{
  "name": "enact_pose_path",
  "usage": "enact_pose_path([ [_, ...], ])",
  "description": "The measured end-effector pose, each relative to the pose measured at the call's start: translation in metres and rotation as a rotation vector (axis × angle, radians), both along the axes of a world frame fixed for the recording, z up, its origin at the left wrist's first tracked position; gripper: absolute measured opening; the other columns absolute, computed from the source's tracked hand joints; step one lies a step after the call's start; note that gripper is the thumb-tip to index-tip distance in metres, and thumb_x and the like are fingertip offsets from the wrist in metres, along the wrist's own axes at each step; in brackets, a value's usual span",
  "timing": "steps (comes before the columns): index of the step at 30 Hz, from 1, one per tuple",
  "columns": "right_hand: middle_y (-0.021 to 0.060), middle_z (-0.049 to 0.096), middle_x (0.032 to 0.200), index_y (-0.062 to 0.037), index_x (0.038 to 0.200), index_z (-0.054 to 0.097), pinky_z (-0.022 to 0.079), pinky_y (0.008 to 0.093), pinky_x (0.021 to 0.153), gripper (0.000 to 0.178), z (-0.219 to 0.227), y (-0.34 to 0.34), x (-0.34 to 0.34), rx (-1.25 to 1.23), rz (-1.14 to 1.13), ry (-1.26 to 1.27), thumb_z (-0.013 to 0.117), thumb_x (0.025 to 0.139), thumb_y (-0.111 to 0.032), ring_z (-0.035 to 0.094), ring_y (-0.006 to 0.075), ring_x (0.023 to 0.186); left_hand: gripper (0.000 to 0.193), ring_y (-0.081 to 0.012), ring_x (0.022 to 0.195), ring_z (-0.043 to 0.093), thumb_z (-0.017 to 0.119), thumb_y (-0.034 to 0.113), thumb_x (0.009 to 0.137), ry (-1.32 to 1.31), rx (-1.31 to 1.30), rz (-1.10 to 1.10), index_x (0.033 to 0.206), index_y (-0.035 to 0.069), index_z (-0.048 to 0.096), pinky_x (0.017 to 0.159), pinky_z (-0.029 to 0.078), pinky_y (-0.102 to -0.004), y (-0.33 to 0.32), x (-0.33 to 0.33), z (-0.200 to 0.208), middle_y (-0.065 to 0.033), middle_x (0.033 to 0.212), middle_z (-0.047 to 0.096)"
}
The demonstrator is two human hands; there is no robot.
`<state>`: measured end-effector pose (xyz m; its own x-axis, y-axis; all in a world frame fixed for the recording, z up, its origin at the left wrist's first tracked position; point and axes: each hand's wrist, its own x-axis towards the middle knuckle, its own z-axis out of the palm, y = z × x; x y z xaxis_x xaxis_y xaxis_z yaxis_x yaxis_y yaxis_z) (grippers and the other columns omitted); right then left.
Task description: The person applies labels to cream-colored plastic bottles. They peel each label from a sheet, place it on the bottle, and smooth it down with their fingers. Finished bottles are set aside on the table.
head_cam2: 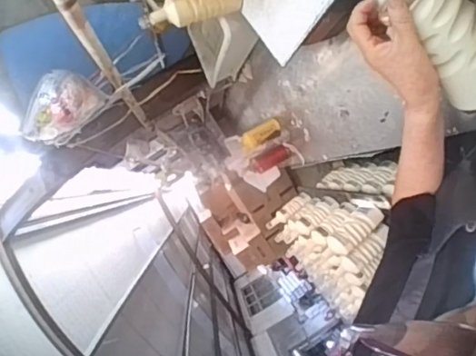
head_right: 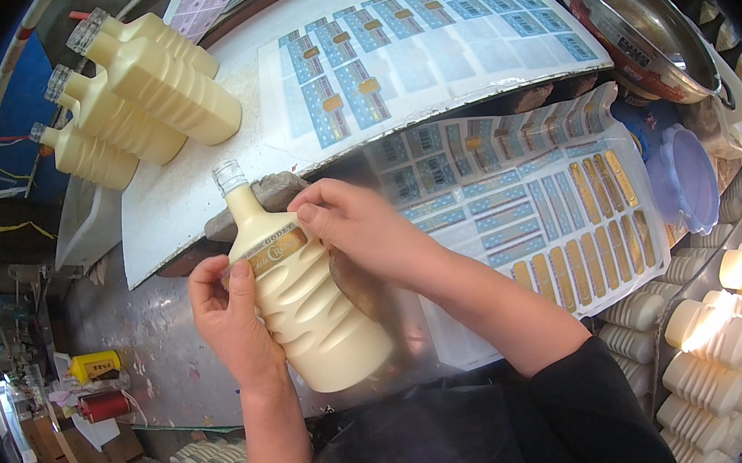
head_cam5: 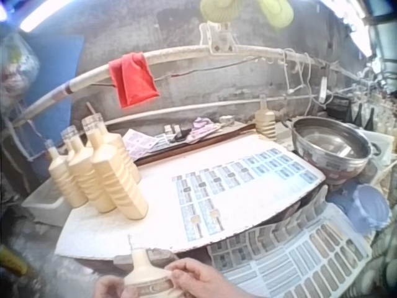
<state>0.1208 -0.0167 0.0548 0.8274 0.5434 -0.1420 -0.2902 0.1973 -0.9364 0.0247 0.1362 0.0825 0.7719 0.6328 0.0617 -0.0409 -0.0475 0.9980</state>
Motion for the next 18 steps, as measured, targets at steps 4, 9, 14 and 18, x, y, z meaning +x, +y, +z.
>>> enact_pose_path([
  [4, 0.0033, 0.068, 0.102, -0.0031, 0.122, 0.062, 0.051, 0.0227, 0.081, 0.023, 0.004, -0.003, 0.001, -0.027, 0.074, 0.046, 0.060, 0.102, -0.016, 0.062, 0.0061, 0.090, 0.020, -0.0128, 0.102, 0.053, 0.065, 0.006, 0.097, 0.018, -0.001, 0.002, 0.117, 0.001, 0.062, 0.093, 0.045, -0.0286, 0.001, 0.001, 0.001, -0.0040, 0.112, 0.055],
  [9, 0.0031, 0.069, 0.101, -0.0032, 0.123, 0.061, 0.052, 0.0226, 0.077, 0.024, 0.000, -0.006, 0.006, -0.041, 0.084, 0.033, 0.060, 0.102, -0.014, 0.062, 0.0054, 0.089, 0.022, -0.0167, 0.109, 0.053, 0.058, 0.013, 0.100, -0.009, 0.003, -0.029, 0.118, -0.001, 0.062, 0.099, 0.042, -0.0314, 0.011, 0.001, -0.010, -0.0075, 0.115, 0.054],
  [14, 0.0032, 0.069, 0.097, -0.0033, 0.122, 0.060, 0.052, 0.0223, 0.075, 0.023, -0.001, -0.003, 0.003, -0.021, 0.091, 0.025, 0.061, 0.101, -0.012, 0.063, 0.0053, 0.086, 0.025, -0.0155, 0.108, 0.050, 0.061, 0.015, 0.099, 0.004, 0.031, -0.087, 0.120, 0.000, 0.062, 0.099, 0.041, -0.0309, 0.012, 0.002, -0.011, -0.0066, 0.119, 0.050],
  [18, 0.0035, 0.070, 0.097, -0.0032, 0.121, 0.060, 0.052, 0.0226, 0.075, 0.022, 0.000, -0.003, 0.003, -0.016, 0.093, 0.040, 0.061, 0.101, -0.012, 0.064, 0.0058, 0.086, 0.030, -0.0134, 0.102, 0.047, 0.069, 0.013, 0.095, 0.053, 0.044, -0.082, 0.121, 0.001, 0.060, 0.096, 0.043, -0.0299, 0.009, 0.002, -0.010, -0.0047, 0.118, 0.048],
])
